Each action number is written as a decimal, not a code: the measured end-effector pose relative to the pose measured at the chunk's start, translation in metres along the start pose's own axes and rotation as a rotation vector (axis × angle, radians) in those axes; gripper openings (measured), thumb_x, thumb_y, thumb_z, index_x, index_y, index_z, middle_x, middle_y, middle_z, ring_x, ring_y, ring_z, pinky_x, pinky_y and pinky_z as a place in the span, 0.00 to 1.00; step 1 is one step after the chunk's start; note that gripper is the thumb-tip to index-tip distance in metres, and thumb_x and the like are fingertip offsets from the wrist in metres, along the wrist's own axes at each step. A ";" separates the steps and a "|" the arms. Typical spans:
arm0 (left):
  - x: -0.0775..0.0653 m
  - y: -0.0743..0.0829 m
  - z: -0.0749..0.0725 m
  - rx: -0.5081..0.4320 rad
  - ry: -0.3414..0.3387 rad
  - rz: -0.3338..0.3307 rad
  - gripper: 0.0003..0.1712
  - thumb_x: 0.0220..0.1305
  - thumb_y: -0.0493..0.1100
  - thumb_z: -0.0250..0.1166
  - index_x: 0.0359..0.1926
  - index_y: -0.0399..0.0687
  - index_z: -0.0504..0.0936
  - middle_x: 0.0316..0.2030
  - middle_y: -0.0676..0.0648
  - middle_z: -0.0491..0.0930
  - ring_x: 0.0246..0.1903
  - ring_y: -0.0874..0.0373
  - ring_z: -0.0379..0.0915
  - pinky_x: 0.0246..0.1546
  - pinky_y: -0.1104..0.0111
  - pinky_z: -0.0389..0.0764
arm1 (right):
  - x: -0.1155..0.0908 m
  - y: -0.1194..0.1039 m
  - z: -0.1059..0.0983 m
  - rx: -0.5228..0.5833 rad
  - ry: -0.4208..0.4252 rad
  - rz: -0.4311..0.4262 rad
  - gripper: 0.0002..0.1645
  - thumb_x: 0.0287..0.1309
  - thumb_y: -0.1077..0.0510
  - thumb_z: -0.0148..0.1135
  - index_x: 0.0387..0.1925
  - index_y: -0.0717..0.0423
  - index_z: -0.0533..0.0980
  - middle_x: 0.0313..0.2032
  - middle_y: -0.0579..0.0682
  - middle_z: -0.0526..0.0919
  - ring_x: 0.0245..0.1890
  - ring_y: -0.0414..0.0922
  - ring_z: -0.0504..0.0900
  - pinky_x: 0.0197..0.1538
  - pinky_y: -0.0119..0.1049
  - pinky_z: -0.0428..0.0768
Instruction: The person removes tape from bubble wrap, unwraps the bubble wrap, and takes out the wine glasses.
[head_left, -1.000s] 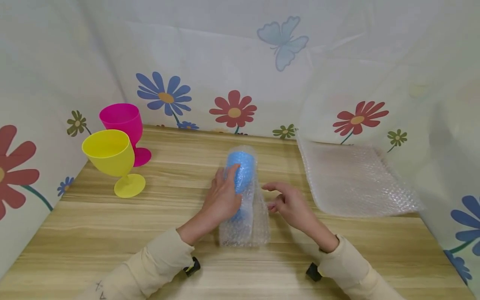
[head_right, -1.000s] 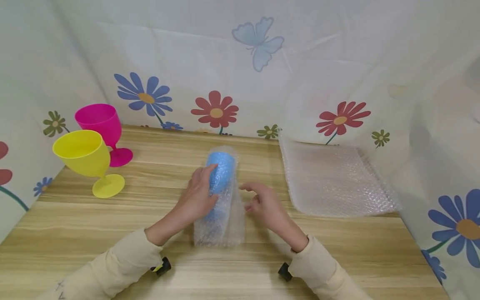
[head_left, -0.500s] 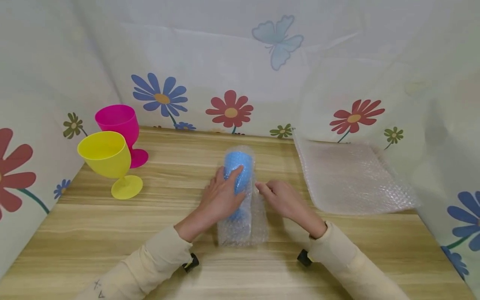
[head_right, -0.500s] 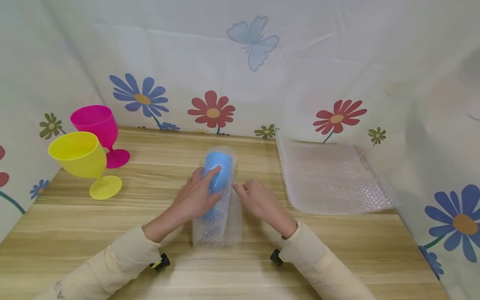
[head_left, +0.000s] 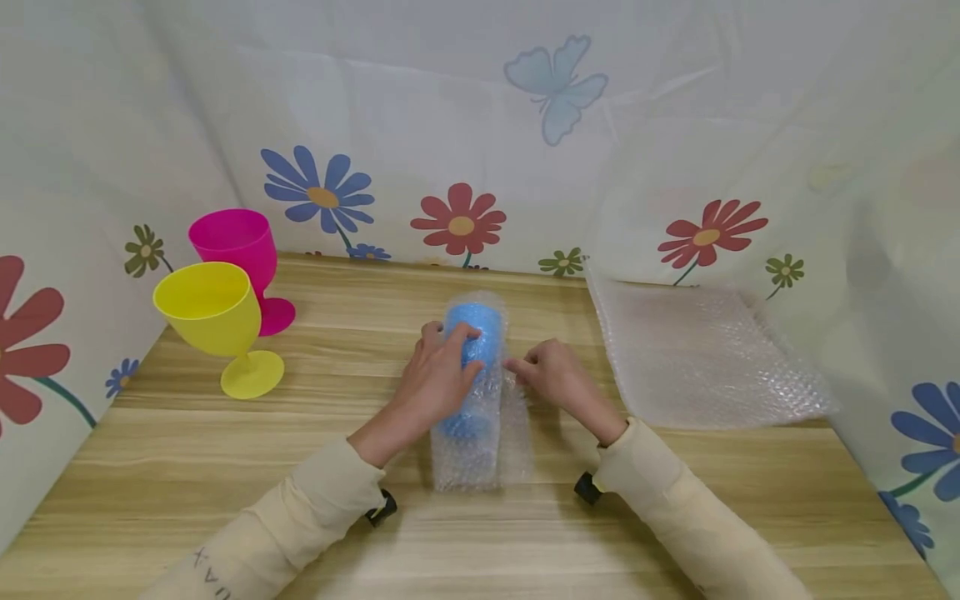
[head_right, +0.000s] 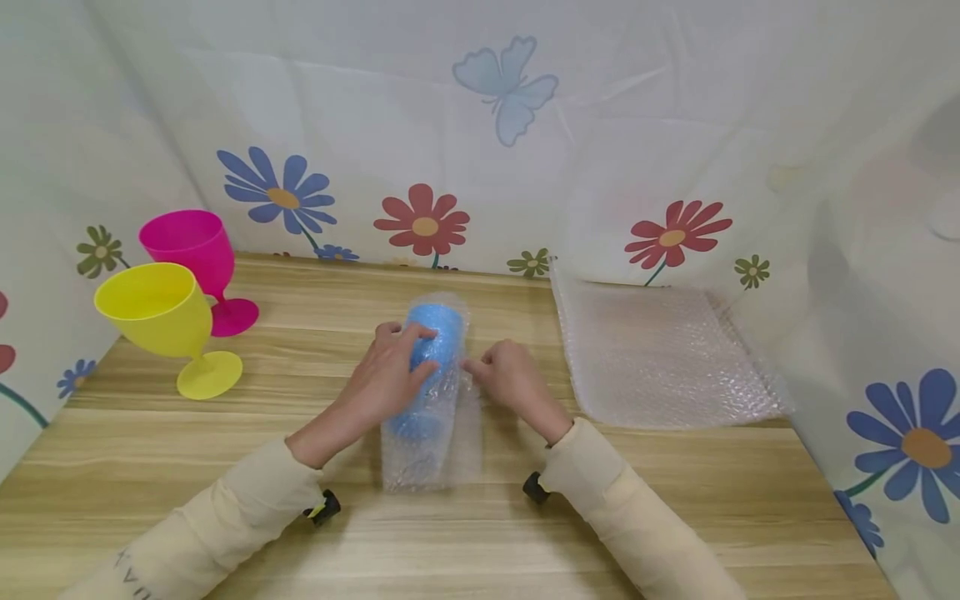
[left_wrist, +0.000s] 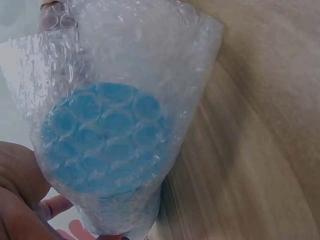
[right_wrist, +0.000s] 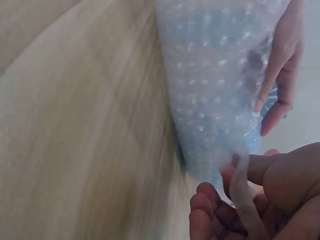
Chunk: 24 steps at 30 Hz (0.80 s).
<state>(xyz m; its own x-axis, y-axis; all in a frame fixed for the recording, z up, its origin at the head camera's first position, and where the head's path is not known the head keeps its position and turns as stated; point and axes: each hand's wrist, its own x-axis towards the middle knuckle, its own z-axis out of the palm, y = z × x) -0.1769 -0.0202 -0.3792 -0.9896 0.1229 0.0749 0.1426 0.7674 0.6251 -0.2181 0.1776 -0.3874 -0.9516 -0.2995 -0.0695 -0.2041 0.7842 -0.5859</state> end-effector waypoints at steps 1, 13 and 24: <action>0.001 0.000 0.000 -0.002 0.003 0.005 0.23 0.74 0.47 0.66 0.67 0.53 0.75 0.68 0.31 0.63 0.65 0.36 0.66 0.51 0.47 0.79 | 0.001 0.000 0.001 0.001 0.005 0.007 0.29 0.71 0.46 0.65 0.16 0.58 0.80 0.10 0.42 0.69 0.13 0.37 0.62 0.20 0.31 0.62; 0.007 -0.001 0.004 -0.034 -0.002 -0.011 0.29 0.70 0.43 0.67 0.68 0.52 0.70 0.69 0.32 0.62 0.62 0.35 0.67 0.50 0.46 0.78 | 0.013 0.000 0.011 0.093 0.081 -0.174 0.22 0.61 0.72 0.62 0.58 0.71 0.78 0.39 0.60 0.87 0.41 0.54 0.87 0.42 0.43 0.86; 0.006 -0.003 -0.008 -0.080 -0.092 -0.165 0.53 0.62 0.55 0.74 0.79 0.49 0.55 0.63 0.34 0.60 0.54 0.41 0.67 0.47 0.49 0.80 | 0.000 -0.012 0.012 0.074 0.063 -0.228 0.17 0.60 0.74 0.60 0.52 0.72 0.80 0.38 0.60 0.86 0.37 0.50 0.83 0.40 0.41 0.84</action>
<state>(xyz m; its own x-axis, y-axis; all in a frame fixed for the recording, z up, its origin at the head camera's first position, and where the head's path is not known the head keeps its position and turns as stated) -0.1835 -0.0269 -0.3739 -0.9930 0.0590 -0.1025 -0.0272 0.7298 0.6832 -0.2131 0.1618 -0.3906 -0.8960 -0.4274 0.1204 -0.3996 0.6577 -0.6385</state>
